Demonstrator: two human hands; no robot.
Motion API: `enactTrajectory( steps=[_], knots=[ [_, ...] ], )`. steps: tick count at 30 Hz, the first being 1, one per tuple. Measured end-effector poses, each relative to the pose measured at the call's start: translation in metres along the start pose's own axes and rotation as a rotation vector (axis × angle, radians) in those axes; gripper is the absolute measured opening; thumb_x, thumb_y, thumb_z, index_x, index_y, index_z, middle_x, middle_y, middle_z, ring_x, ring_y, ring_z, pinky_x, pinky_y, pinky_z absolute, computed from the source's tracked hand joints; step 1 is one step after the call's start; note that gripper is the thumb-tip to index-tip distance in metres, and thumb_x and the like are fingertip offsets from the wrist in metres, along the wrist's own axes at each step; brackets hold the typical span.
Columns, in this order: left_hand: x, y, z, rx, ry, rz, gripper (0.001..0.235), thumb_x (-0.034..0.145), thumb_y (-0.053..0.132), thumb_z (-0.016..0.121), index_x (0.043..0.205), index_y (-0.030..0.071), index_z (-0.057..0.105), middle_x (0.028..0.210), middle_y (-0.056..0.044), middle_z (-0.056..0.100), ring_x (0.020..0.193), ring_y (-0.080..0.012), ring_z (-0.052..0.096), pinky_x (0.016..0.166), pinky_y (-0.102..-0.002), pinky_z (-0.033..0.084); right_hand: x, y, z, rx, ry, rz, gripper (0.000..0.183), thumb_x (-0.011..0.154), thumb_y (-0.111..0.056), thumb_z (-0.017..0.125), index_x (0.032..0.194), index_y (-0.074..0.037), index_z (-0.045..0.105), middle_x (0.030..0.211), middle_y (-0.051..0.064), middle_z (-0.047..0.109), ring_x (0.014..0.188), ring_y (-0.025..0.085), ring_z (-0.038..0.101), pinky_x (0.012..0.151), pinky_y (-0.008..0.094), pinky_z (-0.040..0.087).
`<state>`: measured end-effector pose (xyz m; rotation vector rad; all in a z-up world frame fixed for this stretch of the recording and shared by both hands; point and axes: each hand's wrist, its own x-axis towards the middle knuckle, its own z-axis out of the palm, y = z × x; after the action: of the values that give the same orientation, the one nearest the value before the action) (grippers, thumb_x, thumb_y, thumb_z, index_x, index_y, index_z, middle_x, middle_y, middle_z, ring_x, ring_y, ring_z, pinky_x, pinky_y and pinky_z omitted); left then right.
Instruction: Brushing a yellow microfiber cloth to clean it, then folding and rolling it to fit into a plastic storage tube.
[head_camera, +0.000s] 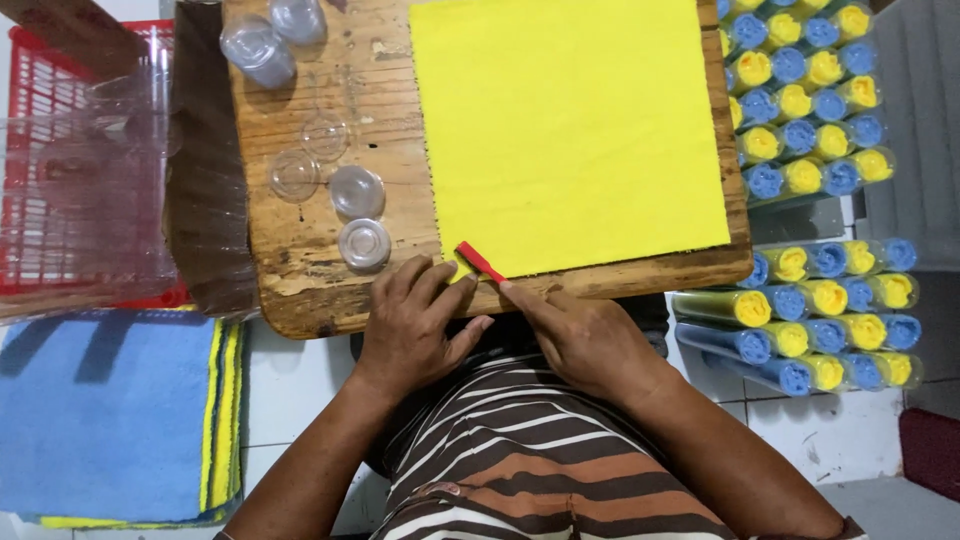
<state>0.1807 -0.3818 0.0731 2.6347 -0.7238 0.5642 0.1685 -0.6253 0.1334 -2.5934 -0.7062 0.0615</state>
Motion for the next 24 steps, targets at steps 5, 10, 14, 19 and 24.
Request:
enactTrajectory(
  steps=[5, 10, 14, 19, 24],
  knots=[
    [-0.001, 0.001, 0.005, 0.020, 0.034, -0.023, 0.040, 0.088, 0.059, 0.068, 0.111, 0.027, 0.074, 0.113, -0.001, 0.067, 0.121, -0.0277, 0.058, 0.093, -0.045, 0.038, -0.034, 0.030, -0.025, 0.085, 0.006, 0.180, 0.057, 0.088, -0.010, 0.060, 0.142, -0.027, 0.063, 0.100, 0.020, 0.076, 0.085, 0.045, 0.073, 0.068, 0.057, 0.059],
    [0.008, 0.009, -0.014, -0.006, -0.113, -0.037, 0.047, 0.092, 0.055, 0.069, 0.119, 0.016, 0.070, 0.118, -0.006, 0.062, 0.124, -0.0295, 0.051, 0.101, -0.048, 0.031, -0.080, 0.060, -0.055, 0.132, -0.011, 0.849, 0.053, 0.102, -0.009, 0.052, 0.150, -0.032, 0.054, 0.120, 0.009, 0.075, 0.062, 0.018, 0.067, 0.045, 0.032, 0.054],
    [0.007, 0.008, -0.010, -0.005, -0.134, -0.048, 0.047, 0.094, 0.057, 0.066, 0.118, 0.017, 0.069, 0.115, -0.007, 0.062, 0.123, -0.0303, 0.050, 0.100, -0.050, 0.032, -0.113, 0.090, -0.063, 0.002, 0.118, 0.895, 0.050, 0.104, -0.008, 0.055, 0.149, -0.029, 0.060, 0.122, 0.018, 0.074, 0.061, 0.025, 0.064, 0.052, 0.039, 0.054],
    [0.006, 0.007, -0.006, -0.030, -0.148, -0.060, 0.059, 0.091, 0.064, 0.065, 0.129, 0.018, 0.063, 0.118, -0.008, 0.047, 0.121, -0.0290, 0.042, 0.102, -0.048, 0.031, -0.112, 0.105, -0.053, -0.008, 0.422, 0.647, 0.041, 0.110, 0.007, 0.054, 0.150, 0.001, 0.061, 0.097, 0.021, 0.070, 0.057, 0.019, 0.050, 0.042, 0.033, 0.044],
    [0.008, 0.008, 0.007, 0.006, 0.037, -0.043, 0.060, 0.083, 0.067, 0.068, 0.120, 0.021, 0.068, 0.124, -0.007, 0.058, 0.128, -0.0302, 0.050, 0.098, -0.045, 0.037, -0.029, 0.041, -0.008, 0.141, 0.333, 0.255, 0.030, 0.094, -0.014, 0.060, 0.117, -0.020, 0.077, 0.086, 0.012, 0.074, 0.077, 0.034, 0.071, 0.072, 0.045, 0.056]
  ],
)
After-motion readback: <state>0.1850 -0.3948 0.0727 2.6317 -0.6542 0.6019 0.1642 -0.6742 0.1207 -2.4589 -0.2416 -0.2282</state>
